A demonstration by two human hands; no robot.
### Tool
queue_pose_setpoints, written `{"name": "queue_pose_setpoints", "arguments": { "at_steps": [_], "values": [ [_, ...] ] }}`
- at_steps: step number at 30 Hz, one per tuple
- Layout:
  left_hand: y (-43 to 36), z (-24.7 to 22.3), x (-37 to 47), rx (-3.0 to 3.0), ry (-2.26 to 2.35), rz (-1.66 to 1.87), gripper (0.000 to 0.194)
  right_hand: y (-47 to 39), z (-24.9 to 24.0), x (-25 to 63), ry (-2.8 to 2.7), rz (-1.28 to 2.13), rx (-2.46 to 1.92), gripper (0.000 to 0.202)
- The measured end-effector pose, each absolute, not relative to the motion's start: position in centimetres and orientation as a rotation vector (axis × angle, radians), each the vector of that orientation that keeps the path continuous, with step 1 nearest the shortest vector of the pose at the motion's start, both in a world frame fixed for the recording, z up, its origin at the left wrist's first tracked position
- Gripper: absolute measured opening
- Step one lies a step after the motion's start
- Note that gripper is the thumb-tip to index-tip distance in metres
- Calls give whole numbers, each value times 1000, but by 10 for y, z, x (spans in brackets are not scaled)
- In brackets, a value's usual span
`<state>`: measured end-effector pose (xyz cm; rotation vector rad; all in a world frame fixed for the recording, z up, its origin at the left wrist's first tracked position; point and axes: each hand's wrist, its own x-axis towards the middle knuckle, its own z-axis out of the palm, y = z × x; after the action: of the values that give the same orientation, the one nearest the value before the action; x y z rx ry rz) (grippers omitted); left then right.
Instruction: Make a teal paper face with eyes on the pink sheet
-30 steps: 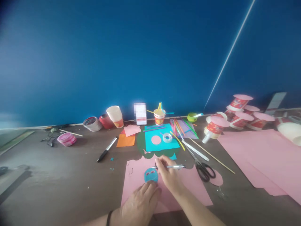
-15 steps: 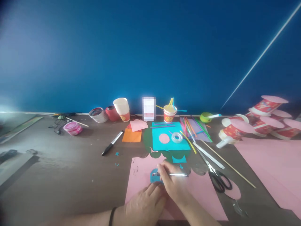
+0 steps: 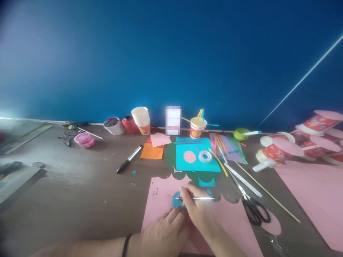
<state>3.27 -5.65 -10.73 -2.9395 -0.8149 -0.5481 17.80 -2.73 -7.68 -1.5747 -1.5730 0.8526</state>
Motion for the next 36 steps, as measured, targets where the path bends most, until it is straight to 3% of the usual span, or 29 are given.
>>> {"name": "queue_pose_setpoints", "arguments": {
  "at_steps": [10, 25, 36],
  "values": [
    [-58, -109, 33, -2834, -760, -674, 17, -27, -77, 177, -1590, 863, -1566, 35],
    [-61, -109, 33, -2681, -750, -779, 11, -30, -77, 180, -1488, 934, -1523, 33],
    [-57, -99, 27, -2907, -729, -617, 24, -29, -78, 183, -1488, 851, -1512, 34]
  ]
}}
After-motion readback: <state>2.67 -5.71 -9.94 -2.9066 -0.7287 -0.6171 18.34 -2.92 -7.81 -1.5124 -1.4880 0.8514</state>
